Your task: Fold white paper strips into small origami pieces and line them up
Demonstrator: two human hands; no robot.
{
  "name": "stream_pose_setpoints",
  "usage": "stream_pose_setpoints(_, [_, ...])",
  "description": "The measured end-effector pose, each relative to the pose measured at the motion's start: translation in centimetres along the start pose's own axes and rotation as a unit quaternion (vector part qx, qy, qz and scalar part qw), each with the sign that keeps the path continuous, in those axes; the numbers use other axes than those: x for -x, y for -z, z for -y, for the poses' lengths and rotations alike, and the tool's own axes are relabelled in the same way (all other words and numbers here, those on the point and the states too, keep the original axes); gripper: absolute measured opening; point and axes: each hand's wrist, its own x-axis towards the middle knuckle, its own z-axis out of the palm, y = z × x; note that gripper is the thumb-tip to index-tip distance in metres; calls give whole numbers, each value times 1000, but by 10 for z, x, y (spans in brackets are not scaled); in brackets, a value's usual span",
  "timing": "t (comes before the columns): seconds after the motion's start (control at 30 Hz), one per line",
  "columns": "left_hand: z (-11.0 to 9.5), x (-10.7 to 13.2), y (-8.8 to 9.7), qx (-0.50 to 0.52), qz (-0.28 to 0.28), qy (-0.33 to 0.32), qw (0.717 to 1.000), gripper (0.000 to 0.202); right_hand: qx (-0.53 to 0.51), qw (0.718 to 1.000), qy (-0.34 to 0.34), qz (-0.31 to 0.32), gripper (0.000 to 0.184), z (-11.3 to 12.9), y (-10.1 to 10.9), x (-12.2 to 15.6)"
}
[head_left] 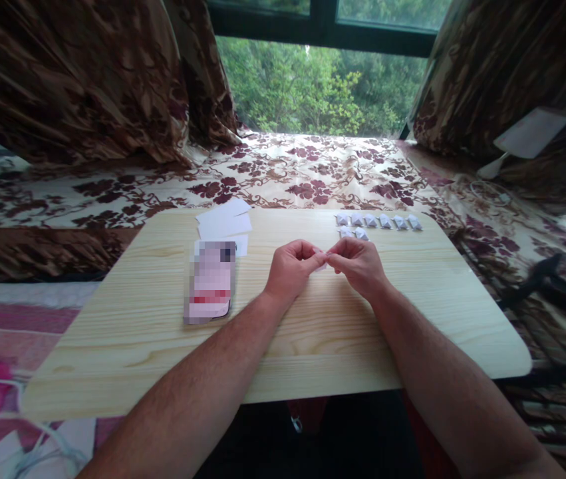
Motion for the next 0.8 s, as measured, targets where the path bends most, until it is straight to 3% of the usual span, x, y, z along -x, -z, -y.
stream_pose_setpoints(0.47, [1, -2, 0, 47, 1, 29, 998, 24, -2, 1000, -6, 12, 20, 0, -1, 0])
stream_pose_setpoints(0.8, [-5, 1, 1, -65, -15, -8, 998, 20, 11, 1000, -15, 3, 20, 1, -1, 0])
